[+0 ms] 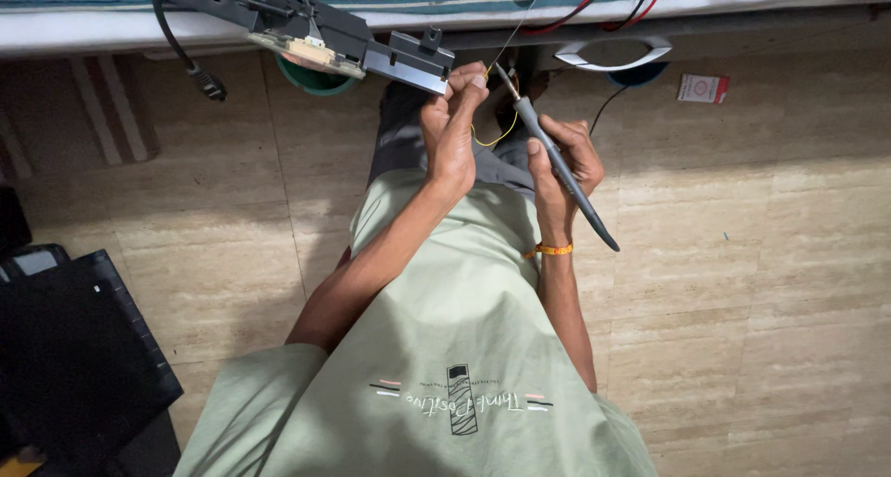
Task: The person sits at a repair bench, picks up a soldering iron and a small wire assembly, and solders wire connections. They strip and position the wires by hand, apply solder with the iron, and continue working the wire ends while holding the iron.
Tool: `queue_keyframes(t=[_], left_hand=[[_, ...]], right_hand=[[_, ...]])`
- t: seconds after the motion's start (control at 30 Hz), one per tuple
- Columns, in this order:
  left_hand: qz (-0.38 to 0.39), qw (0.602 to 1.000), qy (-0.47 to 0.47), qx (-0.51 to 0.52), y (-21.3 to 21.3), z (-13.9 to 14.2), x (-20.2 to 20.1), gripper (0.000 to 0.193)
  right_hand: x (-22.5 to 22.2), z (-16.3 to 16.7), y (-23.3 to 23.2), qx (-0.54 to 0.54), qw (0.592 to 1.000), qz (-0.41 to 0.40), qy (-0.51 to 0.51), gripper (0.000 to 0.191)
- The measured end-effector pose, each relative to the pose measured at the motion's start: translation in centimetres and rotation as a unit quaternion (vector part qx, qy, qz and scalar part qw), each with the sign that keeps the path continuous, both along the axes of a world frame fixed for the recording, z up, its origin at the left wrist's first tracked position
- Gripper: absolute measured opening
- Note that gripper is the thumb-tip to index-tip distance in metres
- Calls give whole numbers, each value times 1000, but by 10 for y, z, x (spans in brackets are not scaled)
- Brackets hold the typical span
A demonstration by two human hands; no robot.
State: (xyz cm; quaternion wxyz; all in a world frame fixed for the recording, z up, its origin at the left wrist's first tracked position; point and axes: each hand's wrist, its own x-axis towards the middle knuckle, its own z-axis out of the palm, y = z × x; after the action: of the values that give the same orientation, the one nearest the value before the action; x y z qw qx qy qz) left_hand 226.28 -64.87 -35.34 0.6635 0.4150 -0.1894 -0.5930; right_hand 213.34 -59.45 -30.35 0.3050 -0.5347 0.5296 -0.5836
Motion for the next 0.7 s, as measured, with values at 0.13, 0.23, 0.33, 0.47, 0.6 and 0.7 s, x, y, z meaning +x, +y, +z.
queue_keyframes(t=[0.13,0.23,0.33,0.47,0.6,0.7], left_hand=[[4,1000,-1,-8,-1,-1,0,15],[2,1000,-1,-5,-1,-2,-1,16],[0,1000,3,-2,-1,-2,-1,18],[-4,1000,2,-2,-1,-1,0,20],[-6,1000,1,-5,-2,2,1,20],[-9,1000,-6,-1,-1,3,2,20]], right_hand=[[1,0,0,7,1000,-1,4,23],[1,0,-1,15,1000,0,8,23],[1,0,-2,10,1000,7,11,24],[1,-1,-2,14,1000,4,14,24],[2,-1,-3,13,1000,4,14,24],[2,-1,-3,20,1000,2,2,24]])
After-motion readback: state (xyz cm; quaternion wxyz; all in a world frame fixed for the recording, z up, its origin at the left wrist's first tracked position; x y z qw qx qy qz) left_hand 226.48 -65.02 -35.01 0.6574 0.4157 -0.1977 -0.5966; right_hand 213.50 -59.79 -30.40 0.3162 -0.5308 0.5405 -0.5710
